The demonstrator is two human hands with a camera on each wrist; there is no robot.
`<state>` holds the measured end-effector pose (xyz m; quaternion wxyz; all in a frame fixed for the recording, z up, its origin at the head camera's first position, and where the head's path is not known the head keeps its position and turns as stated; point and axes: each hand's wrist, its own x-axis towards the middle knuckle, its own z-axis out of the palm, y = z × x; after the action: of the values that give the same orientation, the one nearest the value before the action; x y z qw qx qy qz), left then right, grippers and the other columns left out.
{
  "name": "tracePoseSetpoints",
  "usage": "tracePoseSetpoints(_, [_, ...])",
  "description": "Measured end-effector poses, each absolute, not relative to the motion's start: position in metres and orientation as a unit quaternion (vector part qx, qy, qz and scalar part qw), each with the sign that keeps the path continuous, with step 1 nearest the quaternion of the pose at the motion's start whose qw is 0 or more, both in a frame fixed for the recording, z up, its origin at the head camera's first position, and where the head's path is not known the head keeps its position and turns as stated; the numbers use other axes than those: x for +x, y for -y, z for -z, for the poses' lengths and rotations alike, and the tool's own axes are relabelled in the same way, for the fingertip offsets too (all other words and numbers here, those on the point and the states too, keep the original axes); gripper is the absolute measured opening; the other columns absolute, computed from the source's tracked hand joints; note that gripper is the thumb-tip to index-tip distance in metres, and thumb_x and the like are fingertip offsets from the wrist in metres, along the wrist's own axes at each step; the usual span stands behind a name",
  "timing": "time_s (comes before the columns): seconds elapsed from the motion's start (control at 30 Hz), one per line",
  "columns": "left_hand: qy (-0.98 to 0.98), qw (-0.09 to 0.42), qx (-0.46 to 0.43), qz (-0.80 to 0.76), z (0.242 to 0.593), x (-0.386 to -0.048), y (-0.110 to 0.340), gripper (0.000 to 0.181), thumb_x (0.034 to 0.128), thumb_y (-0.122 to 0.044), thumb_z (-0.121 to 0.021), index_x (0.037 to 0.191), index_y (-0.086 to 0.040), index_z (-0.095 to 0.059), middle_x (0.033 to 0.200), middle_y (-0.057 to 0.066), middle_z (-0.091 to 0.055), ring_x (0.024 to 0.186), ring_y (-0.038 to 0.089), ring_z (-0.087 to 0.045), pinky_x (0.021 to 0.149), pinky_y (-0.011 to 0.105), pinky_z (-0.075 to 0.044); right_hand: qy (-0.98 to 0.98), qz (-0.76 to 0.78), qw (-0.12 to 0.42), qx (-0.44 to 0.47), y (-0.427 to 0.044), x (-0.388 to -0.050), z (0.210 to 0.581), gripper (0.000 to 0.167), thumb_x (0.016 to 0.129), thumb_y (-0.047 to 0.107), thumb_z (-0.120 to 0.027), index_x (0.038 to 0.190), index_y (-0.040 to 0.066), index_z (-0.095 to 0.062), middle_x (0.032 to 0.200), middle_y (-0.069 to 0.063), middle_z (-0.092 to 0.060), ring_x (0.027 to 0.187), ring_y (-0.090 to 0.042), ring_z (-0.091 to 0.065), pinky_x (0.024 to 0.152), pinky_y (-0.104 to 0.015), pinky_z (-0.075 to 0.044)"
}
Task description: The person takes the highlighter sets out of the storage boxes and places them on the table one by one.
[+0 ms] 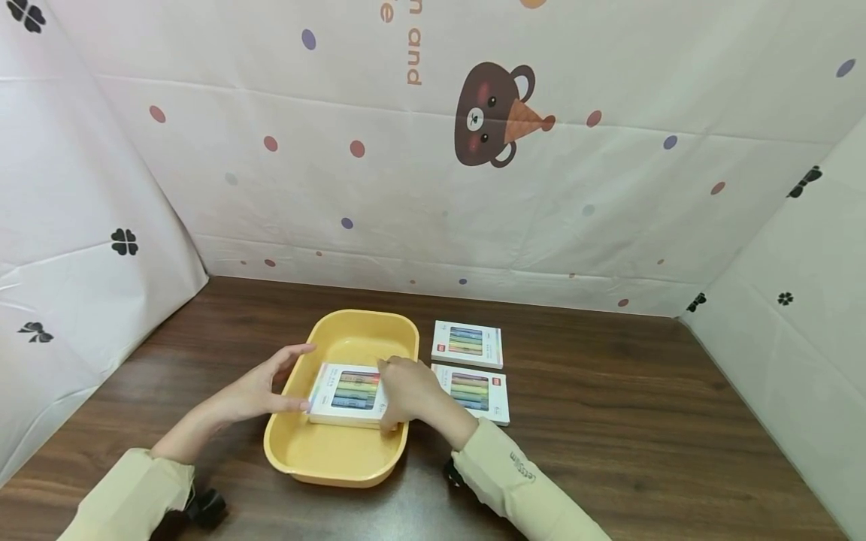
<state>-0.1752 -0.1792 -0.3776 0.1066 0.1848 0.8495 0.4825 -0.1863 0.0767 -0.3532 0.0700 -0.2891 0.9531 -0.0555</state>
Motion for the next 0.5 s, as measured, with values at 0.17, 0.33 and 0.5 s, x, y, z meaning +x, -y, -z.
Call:
tracePoseSetpoints(0.17, [-0.85,0.105,0.185,-0.483,0.377,-0.175,0.179,0.086,0.07,-0.024,-0.079,0.139,-0.01,-0.029,0.138,0.025,-0.034,0.126,0.043,-0.03,0.096,0.061,-0.027,-0.945,0.113,0.065,-0.301,-0.08,-0.188,0.355,0.097,0.049,0.028,-0.084,0.132,-0.003,-0.043,0.122,-0.014,-0.055,0.104,-0.023,-0.055,0.084,-0.032,-0.047])
tracePoseSetpoints(0.33, [-0.847,0.109,0.184,-0.487,0.377,-0.175,0.179,0.086,0.0699,-0.024,-0.079,0.139,-0.01,-0.029,0.136,0.024,-0.037,0.124,0.041,-0.033,0.096,0.06,-0.028,-0.931,0.182,0.064,-0.309,-0.085,-0.188,0.355,0.094,0.051,0.023,-0.082,0.132,-0.005,-0.043,0.12,-0.012,-0.055,0.1,-0.019,-0.054,0.085,-0.031,-0.046])
tracePoseSetpoints(0.5, [-0.848,0.11,0.183,-0.484,0.378,-0.175,0.18,0.086,0.0701,-0.025,-0.079,0.139,-0.011,-0.029,0.136,0.024,-0.036,0.125,0.041,-0.032,0.095,0.06,-0.029,-0.916,0.232,0.057,-0.322,-0.088,-0.188,0.356,0.091,0.052,0.022,-0.082,0.131,-0.006,-0.044,0.122,-0.013,-0.055,0.105,-0.021,-0.053,0.089,-0.033,-0.044])
